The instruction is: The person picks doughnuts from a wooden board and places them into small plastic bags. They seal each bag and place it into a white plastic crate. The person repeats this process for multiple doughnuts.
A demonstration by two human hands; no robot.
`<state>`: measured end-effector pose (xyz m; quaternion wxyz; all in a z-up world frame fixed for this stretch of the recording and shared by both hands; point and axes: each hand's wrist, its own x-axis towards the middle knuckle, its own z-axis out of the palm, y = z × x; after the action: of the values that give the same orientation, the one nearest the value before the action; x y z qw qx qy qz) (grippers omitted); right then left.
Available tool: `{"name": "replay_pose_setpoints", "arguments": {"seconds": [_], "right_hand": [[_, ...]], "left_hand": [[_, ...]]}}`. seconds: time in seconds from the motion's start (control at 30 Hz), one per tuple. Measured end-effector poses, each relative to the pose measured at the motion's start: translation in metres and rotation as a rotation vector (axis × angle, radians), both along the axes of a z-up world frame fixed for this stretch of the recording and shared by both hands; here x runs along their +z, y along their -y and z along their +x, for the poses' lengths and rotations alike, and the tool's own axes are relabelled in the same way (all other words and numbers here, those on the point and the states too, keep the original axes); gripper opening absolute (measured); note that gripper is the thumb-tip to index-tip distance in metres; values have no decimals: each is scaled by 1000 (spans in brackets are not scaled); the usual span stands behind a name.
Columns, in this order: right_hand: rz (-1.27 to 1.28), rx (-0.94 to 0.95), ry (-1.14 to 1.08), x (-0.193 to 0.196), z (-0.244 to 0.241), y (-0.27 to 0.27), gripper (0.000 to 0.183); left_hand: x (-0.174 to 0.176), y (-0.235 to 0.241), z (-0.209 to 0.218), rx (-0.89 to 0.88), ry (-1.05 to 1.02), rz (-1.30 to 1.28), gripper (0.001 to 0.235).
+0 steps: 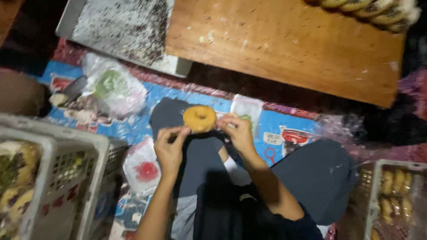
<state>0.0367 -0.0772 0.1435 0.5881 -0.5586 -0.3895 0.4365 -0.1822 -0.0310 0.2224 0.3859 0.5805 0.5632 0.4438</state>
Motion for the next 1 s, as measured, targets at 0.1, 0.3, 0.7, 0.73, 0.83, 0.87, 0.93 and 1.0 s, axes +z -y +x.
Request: {"name": "replay_pose_setpoints", "arguments": {"seconds": [0.1, 0.3, 0.7, 0.73, 0.83, 0.87, 0.93, 1.0], "right_hand": [[-357, 19, -52, -41, -29, 17, 19], [-412, 110, -787, -93, 4, 50, 51], [-266, -358, 1105, -91, 161, 15, 50], [-45, -110, 1072, -105, 147, -2, 56], [-373, 370, 1192, -144, 108, -47, 27], [-484, 472, 1153, -149, 101, -65, 29], [-702, 673, 1082, -146, 113, -93, 39], [-890, 1005, 832, -124, 130, -100, 36]], "left_hand": [[-42, 21, -29, 12, 63, -221, 16], [-76, 48, -12, -220, 245, -716, 41], [-178, -49, 174, -935, -1285, -136, 131], [-184, -50, 177, -945, -1341, -100, 136], [-197, -42, 170, -895, -1293, -59, 137], [-198, -44, 169, -901, -1295, -82, 135], [-196, -47, 174, -899, -1280, -121, 133], [-189, -50, 174, -900, -1258, -166, 136]]}}
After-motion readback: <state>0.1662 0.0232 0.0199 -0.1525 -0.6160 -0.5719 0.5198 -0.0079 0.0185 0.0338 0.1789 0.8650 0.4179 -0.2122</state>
